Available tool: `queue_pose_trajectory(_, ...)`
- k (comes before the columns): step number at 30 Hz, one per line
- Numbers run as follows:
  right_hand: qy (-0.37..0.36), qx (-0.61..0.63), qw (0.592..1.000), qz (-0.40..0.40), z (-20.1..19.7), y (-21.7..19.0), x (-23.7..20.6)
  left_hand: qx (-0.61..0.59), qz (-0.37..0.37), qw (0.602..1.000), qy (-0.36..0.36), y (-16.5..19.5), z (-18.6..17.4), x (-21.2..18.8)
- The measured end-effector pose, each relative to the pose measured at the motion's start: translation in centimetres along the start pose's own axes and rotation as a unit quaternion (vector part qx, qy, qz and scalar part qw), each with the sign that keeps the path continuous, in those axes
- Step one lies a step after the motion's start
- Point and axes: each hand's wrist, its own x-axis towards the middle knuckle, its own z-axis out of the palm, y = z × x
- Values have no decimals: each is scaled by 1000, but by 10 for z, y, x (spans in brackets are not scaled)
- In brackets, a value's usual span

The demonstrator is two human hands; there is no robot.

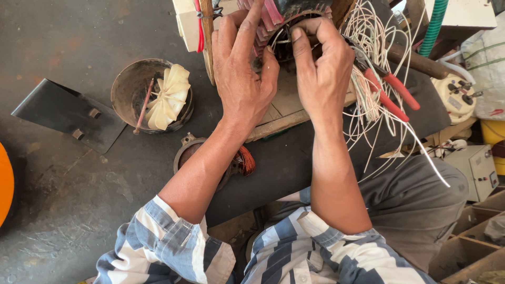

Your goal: The person sits at a low workbench and winds white insulated wire by hand into the slots of an electric motor armature, pressing and guiding the wire turns around the red winding core, working around the motor throughout the clip.

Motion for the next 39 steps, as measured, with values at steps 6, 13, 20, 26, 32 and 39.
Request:
queue_pose_trajectory(6, 10, -35, 999, 23, 3, -4, 1, -2, 0, 1000, 0, 0, 0, 0)
queue_pose_trajectory(13, 34, -86, 996, 2, 5, -6, 5, -3, 5, 1000, 1, -1, 0, 0)
queue_pose_trajectory(20, 38, -55, 998, 15, 4, -3, 4, 1, -2, 1000, -3, -1, 0, 0)
queue_pose_trajectory(26, 44, -102, 994, -8, 6, -8, 4, -4, 5, 1000, -1, -1, 0, 1)
queue_pose_trajectory(32, 43, -168, 985, -16, 8, -16, 1, -3, 4, 1000, -2, -1, 0, 1)
queue_pose_trajectory(39, 29, -118, 992, -20, 3, -2, 1, 0, 5, 1000, 1, -1, 0, 2)
